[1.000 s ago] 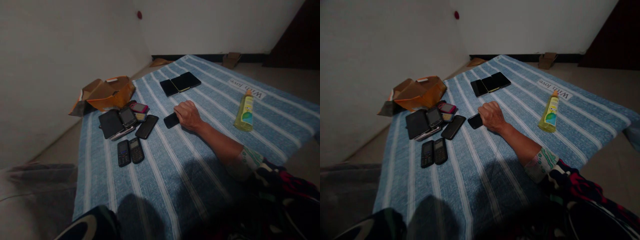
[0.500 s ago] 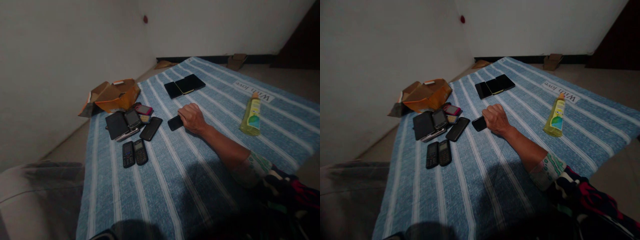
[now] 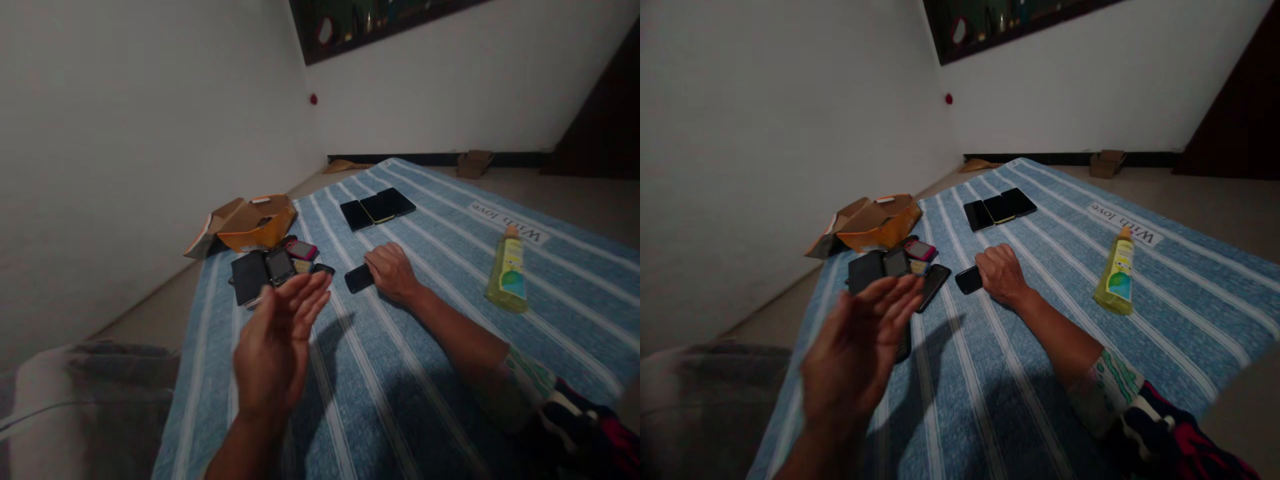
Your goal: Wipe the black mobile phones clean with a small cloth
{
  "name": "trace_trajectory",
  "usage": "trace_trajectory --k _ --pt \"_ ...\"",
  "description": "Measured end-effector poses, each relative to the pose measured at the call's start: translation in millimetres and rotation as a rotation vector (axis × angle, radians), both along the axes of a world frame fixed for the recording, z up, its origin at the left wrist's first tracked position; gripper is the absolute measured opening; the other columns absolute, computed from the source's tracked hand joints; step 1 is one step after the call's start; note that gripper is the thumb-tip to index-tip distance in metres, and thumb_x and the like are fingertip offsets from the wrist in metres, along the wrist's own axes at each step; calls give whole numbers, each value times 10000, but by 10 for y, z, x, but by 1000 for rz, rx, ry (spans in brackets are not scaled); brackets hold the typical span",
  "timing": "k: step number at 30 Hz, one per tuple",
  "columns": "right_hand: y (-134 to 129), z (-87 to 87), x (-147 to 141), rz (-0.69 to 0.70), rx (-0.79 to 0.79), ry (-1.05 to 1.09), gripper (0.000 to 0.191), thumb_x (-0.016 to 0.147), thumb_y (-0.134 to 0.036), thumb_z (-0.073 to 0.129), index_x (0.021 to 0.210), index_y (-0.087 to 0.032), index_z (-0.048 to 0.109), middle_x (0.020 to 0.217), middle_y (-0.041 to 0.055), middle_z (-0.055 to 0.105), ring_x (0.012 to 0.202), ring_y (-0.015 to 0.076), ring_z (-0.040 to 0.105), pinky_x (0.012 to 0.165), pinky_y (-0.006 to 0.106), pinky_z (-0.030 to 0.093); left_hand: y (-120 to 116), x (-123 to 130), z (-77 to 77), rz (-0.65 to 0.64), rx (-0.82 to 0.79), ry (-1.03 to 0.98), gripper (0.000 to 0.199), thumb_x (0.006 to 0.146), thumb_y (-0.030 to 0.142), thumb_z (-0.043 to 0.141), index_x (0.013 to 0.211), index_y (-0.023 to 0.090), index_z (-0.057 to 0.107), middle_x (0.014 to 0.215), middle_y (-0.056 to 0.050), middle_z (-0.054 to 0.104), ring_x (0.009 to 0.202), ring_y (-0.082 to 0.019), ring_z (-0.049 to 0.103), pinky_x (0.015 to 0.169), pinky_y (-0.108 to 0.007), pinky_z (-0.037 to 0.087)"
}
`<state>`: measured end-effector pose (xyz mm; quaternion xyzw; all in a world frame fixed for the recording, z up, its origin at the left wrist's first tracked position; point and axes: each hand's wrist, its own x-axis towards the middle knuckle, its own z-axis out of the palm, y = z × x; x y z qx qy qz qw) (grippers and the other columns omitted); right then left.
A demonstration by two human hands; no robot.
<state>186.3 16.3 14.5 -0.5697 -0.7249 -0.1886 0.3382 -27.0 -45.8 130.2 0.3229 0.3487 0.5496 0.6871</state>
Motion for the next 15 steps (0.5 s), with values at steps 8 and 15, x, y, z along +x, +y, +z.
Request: trace_trajectory --k 8,15 --pt "-15 -5 -2 32 21 20 262 957 -169 425 790 -189 626 734 59 564 749 224 441 762 350 309 469 272 -582 -86 -155 -45 397 966 424 431 1011 110 669 1200 -194 689 1140 -262 659 1028 -400 492" --pt "-41 -8 -20 31 33 24 248 943 -143 418 804 -195 617 744 63 555 766 237 447 785 363 338 640 308 -971 155 415 649 229 791 327 684 976 199 728 1016 -94 758 1006 -251 688 992 -439 488"
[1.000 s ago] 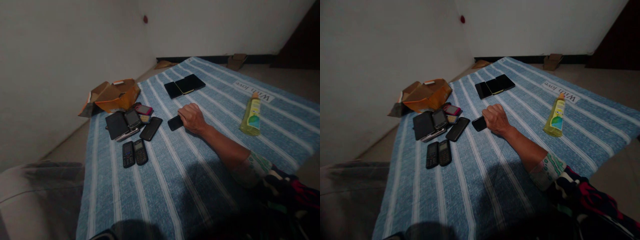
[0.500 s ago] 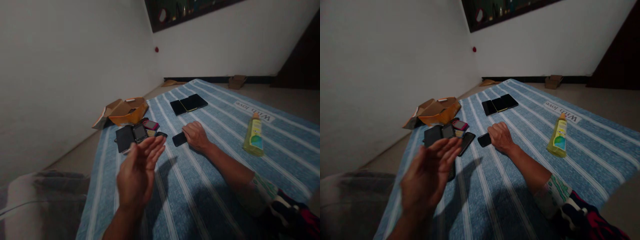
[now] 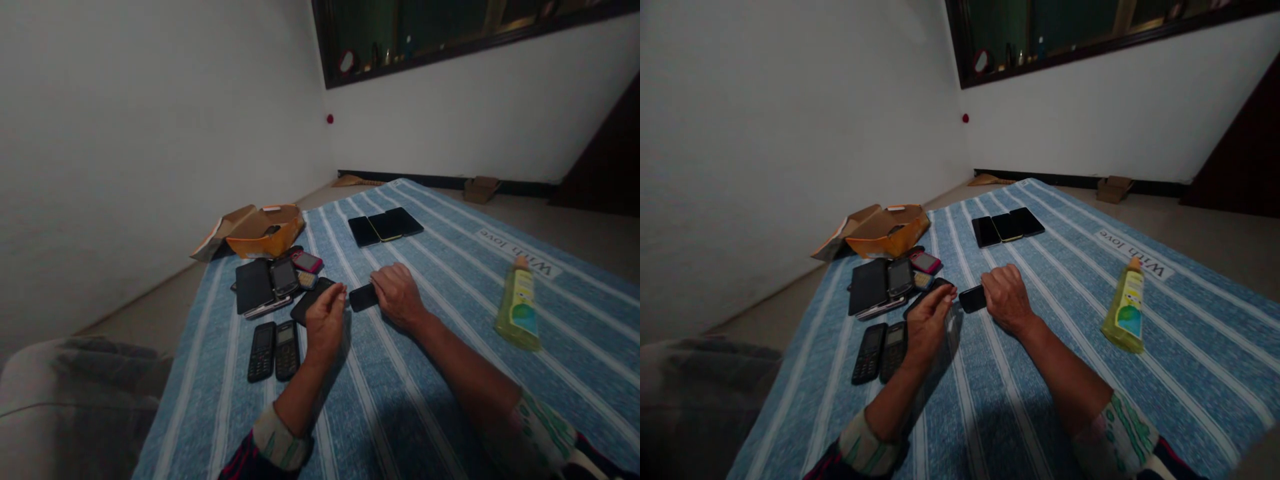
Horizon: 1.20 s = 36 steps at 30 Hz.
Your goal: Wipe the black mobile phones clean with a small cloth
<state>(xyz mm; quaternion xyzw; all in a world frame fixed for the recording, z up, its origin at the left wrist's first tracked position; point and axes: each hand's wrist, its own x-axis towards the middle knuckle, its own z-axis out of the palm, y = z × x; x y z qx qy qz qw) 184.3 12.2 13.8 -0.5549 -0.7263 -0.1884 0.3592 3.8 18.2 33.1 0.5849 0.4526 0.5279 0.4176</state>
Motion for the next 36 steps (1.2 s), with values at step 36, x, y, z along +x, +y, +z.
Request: trace_trajectory --k 36 --pt "70 -133 209 -22 -155 1047 316 914 -419 431 884 -201 659 859 67 686 837 245 628 767 377 480 17 -12 -96 -107 25 179 205 779 343 639 839 193 764 638 3 673 560 -153 596 566 -260 469"
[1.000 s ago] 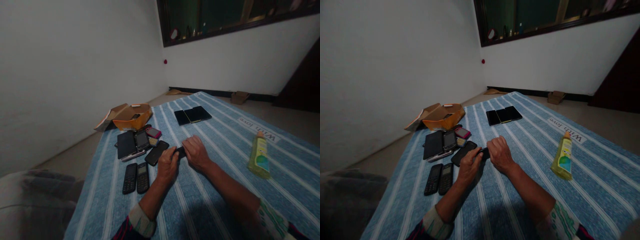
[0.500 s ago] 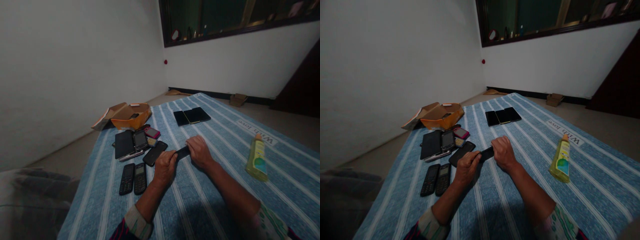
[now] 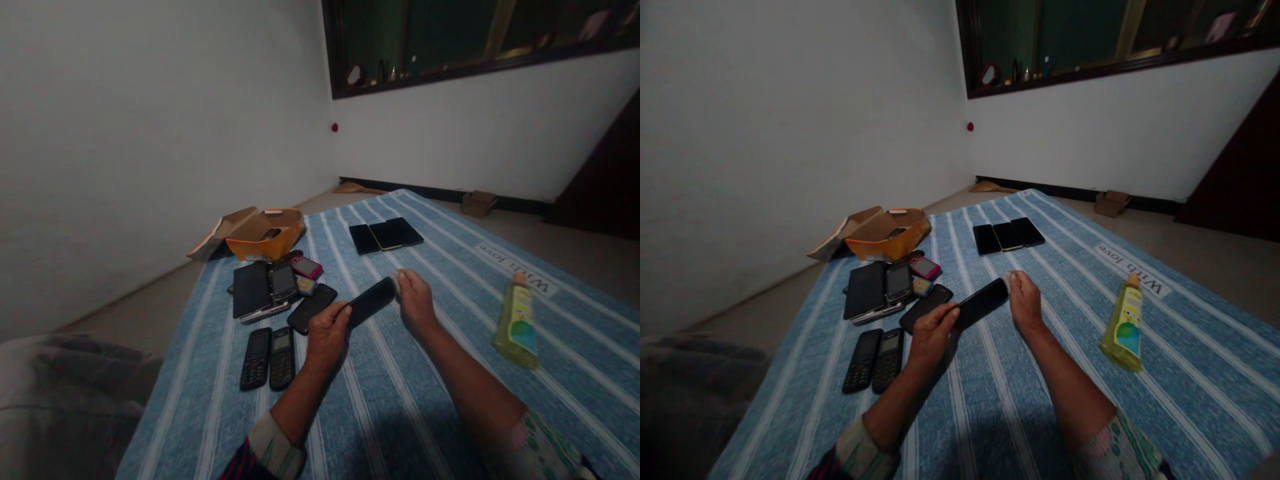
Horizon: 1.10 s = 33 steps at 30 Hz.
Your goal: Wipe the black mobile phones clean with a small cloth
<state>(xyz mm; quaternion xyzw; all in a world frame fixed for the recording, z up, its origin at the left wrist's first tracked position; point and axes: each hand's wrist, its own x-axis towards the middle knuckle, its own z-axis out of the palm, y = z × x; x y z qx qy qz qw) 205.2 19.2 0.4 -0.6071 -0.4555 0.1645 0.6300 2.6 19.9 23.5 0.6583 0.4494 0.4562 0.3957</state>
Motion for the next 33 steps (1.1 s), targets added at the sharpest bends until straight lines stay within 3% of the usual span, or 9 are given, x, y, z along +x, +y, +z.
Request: trace_trajectory --k 4,9,20,25,29,33 --pt "-8 12 -107 12 68 -157 321 941 -391 411 1000 -202 663 964 96 686 917 253 630 836 412 485 3 39 29 31 -211 -170 241 702 373 690 777 154 756 549 15 613 437 -115 516 456 -236 401" --pt "47 -97 -154 33 95 -327 326 949 -330 398 1083 -215 671 979 106 675 935 254 632 835 411 504 -18 51 24 28 -333 -242 227 681 341 698 755 133 751 519 20 602 408 -91 497 442 -213 379" --pt "83 -228 -94 76 65 -475 305 879 -167 428 992 -205 709 848 95 658 804 247 637 747 396 524 -20 43 47 106 -347 -300 248 648 355 715 744 128 740 487 19 602 391 -89 501 435 -202 371" --pt "29 -163 -142 54 173 -599 306 910 -131 408 1044 -213 671 946 114 645 908 259 608 806 411 522 -13 56 9 91 -366 -307 244 653 360 702 700 121 719 530 11 614 389 -83 510 416 -195 376" --pt "-90 -53 -361 172 291 -741 322 927 -100 383 1133 -181 617 1078 142 609 1050 263 560 898 432 508 -14 69 -36 79 -365 -294 258 666 359 684 723 109 718 537 14 606 387 -85 515 403 -194 385" --pt "-198 1 -586 368 268 -814 285 938 -103 384 1096 -158 613 1103 153 602 1103 265 537 929 443 506 3 59 -58 75 -348 -297 262 659 365 673 700 108 704 567 2 620 399 -94 528 399 -206 415"
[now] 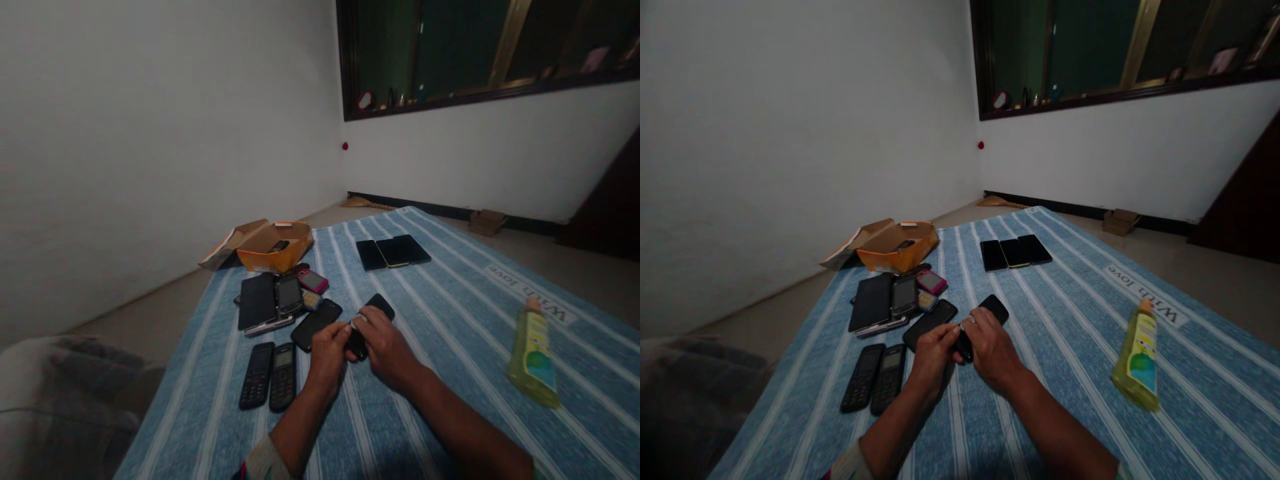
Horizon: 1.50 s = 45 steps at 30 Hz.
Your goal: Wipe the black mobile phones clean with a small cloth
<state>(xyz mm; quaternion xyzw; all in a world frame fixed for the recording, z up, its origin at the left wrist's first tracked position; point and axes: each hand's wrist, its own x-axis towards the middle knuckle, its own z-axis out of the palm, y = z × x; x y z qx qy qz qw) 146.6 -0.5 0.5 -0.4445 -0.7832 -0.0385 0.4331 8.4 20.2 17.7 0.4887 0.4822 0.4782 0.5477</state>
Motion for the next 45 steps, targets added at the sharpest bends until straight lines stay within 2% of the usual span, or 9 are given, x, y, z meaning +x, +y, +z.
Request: trace_trajectory --k 3,6,15,18,21,26,33,39,45 --pt "7 -76 -14 -21 -52 -35 318 922 -66 367 1126 -138 601 1172 171 594 1190 276 504 998 470 471 16 -17 6 7 -12 10 260 653 367 672 683 109 695 564 0 617 407 -97 533 398 -206 424" --pt "81 -198 93 -155 -80 -44 389 890 -21 348 1186 -125 578 1280 189 547 1282 290 442 1047 496 432 23 -33 20 5 -30 49 266 664 371 666 697 109 694 541 6 603 403 -99 533 393 -201 418" --pt "214 -273 388 -391 -216 -51 353 898 -39 381 1126 -154 624 1153 165 585 1102 262 560 921 406 515 65 -114 9 -94 -63 248 251 719 394 600 691 147 631 436 26 566 322 -101 471 336 -203 374" --pt "173 -250 326 -340 -100 -2 346 905 -51 392 1132 -170 625 1182 162 588 1122 261 562 931 414 517 78 -139 -4 -149 -74 298 252 758 394 569 695 155 618 436 27 564 323 -103 471 353 -203 362" --pt "84 -179 158 -170 -17 5 339 919 -69 396 1166 -169 605 1202 164 586 1165 258 543 963 417 507 84 -146 -11 -186 -53 383 256 819 370 499 704 169 608 440 39 540 342 -115 473 383 -221 364" --pt "-59 -60 -55 -1 -181 -105 376 884 -45 395 1193 -141 586 1297 174 554 1269 264 483 1046 447 449 70 -138 37 -203 241 811 294 863 231 451 621 174 608 611 -46 656 633 -185 640 624 -281 439" --pt "-26 -80 167 -96 -359 -219 483 833 -39 396 1294 -76 534 1415 200 474 1367 285 379 1144 480 308 -6 -87 131 -192 254 1113 255 921 228 474 946 136 710 970 -129 722 944 -234 680 816 -303 445" --pt "76 -110 328 -253 -442 -170 485 820 7 351 1217 -124 597 1350 166 532 1330 254 431 1105 412 357 -31 -64 148 -186 236 1191 299 916 287 514 1084 111 688 1014 -139 676 1001 -251 655 869 -318 452" --pt "131 -161 434 -360 -387 -102 475 822 21 361 1134 -191 649 1195 130 619 1131 233 582 918 342 490 -85 -53 164 -170 259 1192 336 897 315 531 1152 130 648 1031 -121 629 999 -240 638 877 -318 461"
